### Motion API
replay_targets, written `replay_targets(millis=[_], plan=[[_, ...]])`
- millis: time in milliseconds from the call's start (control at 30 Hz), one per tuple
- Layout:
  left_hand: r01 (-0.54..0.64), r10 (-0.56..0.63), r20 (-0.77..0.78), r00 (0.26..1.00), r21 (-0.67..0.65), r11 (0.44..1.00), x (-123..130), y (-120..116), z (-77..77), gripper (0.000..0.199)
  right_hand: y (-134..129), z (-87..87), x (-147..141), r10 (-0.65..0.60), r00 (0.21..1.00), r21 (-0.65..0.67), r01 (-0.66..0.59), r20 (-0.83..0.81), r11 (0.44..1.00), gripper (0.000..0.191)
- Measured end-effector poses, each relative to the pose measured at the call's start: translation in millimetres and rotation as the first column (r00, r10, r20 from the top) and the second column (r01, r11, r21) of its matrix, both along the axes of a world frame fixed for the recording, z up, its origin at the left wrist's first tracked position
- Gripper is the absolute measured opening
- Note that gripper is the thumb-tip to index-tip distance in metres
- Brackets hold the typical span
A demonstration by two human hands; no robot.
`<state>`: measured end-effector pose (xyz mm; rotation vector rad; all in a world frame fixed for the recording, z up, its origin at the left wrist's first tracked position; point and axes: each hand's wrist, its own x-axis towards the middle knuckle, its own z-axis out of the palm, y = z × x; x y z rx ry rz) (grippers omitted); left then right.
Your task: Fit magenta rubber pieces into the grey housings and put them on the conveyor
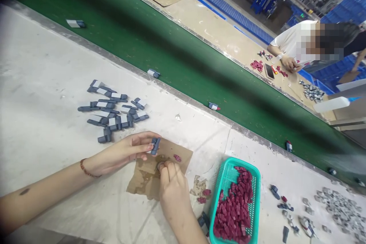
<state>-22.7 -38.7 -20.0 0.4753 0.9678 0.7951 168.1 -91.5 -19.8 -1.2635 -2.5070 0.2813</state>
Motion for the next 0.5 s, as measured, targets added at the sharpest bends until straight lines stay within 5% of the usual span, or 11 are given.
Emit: replay_targets(millis=[167,333,500], plan=[[-0.008,0.008,-0.038,0.999,-0.012,1.000,-1,0,1.2,0.042,3,0.9,-2,0.018,1.000,0.031,-0.018,0.017,0.999,0.027],[0.121,-0.120,-0.022,0.993,0.027,0.992,-5,0,-2.3,0.057,3,2.0,-2,0.006,1.000,0.028,-0.007,0.020,1.000,0.027],[0.169,-0.146,-0.150,0.978,0.161,0.972,-3,0,-9.2,0.038,4,0.8,1,-0.012,1.000,0.000,0.012,-0.008,1.000,0.025]])
